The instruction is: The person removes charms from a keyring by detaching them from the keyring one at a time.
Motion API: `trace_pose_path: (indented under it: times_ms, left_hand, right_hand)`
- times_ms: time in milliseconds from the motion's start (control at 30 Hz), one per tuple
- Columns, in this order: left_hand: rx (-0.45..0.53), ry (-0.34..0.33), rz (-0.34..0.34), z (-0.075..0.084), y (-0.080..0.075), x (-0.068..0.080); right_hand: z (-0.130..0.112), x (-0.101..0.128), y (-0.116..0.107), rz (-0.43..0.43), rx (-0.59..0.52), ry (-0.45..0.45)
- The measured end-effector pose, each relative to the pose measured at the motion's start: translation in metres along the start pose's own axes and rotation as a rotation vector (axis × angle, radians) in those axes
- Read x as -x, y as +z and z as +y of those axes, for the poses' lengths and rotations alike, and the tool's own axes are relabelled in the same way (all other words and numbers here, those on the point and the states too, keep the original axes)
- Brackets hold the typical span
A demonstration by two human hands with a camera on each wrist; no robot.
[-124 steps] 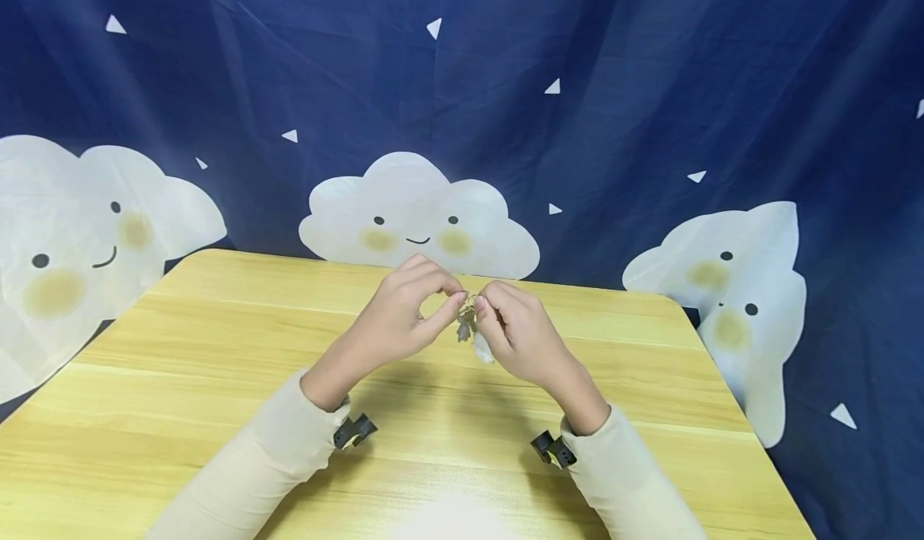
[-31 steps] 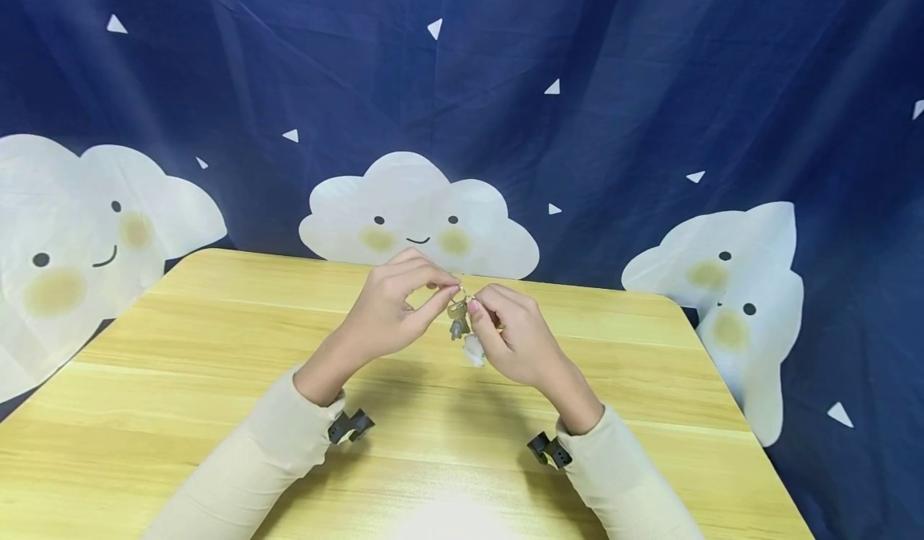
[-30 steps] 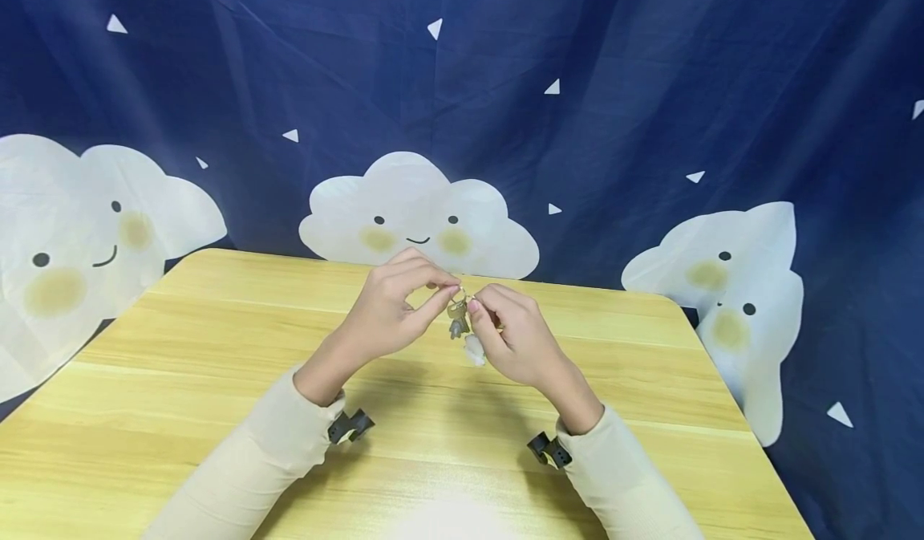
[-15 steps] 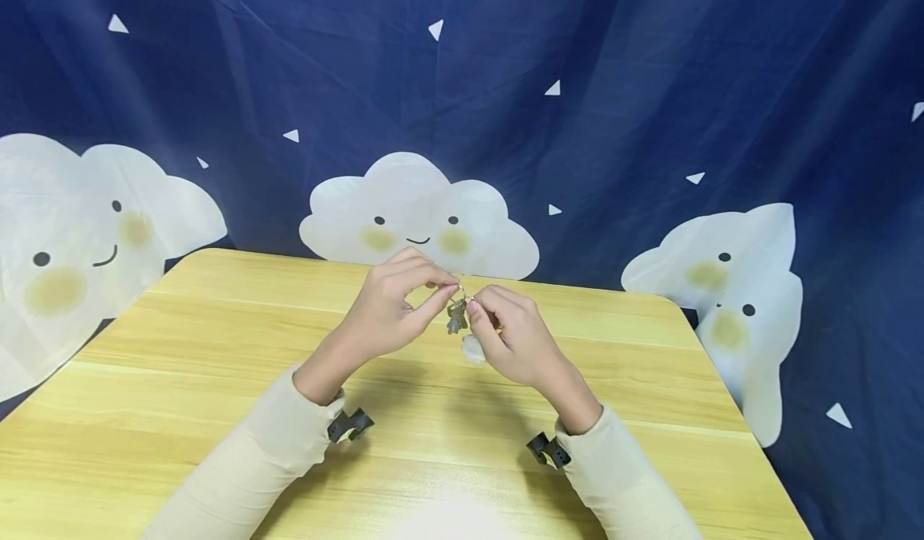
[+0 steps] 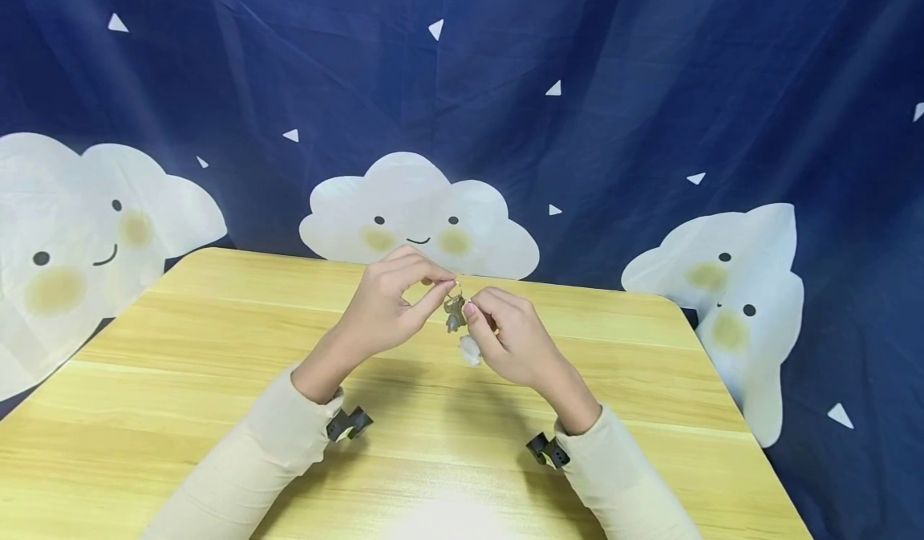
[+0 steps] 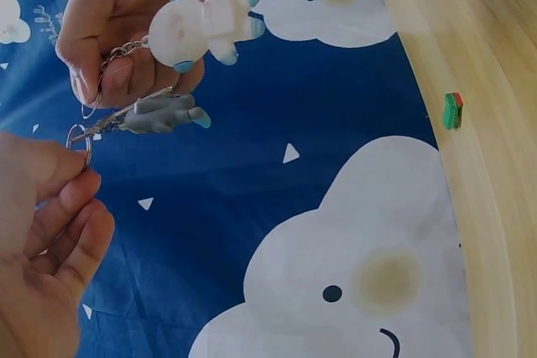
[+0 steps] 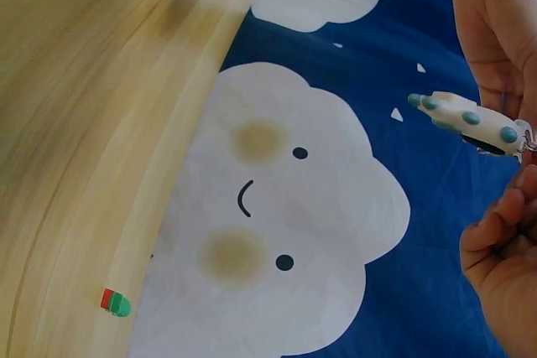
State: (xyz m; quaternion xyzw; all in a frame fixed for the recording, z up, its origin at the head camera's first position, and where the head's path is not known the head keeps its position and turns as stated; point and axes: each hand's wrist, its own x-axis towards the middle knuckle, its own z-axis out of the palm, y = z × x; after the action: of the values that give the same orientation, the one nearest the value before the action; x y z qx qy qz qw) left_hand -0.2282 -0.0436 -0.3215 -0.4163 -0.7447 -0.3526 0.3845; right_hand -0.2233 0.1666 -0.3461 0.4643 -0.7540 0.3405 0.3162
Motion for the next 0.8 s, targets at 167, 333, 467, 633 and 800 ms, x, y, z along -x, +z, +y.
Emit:
trace_pose_path:
  times_ms: [167, 333, 467, 633, 800]
  left_hand:
    - [0.005, 0.000, -0.002, 0.000, -0.001, 0.000]
    - [0.002, 0.000, 0.000, 0.000, -0.001, 0.000]
    - [0.000, -0.003, 0.000, 0.000, -0.002, 0.001]
    - [0.002, -0.006, 0.001, -0.001, -0.003, 0.001]
    - [0.000, -0.013, 0.003, 0.000, -0.004, 0.001]
  right_hand:
    - [0.000, 0.001, 0.000, -0.007, -0.001, 0.014]
    - [0.001, 0.002, 0.001, -0.018, -0.001, 0.033]
    - [0.003, 0.002, 0.001, -0.019, 0.012, 0.037]
    - [0.010, 0.006, 0.001, -0.067, 0.027, 0.093]
    - [0.019, 0.009, 0.000, -0.214, 0.021, 0.210]
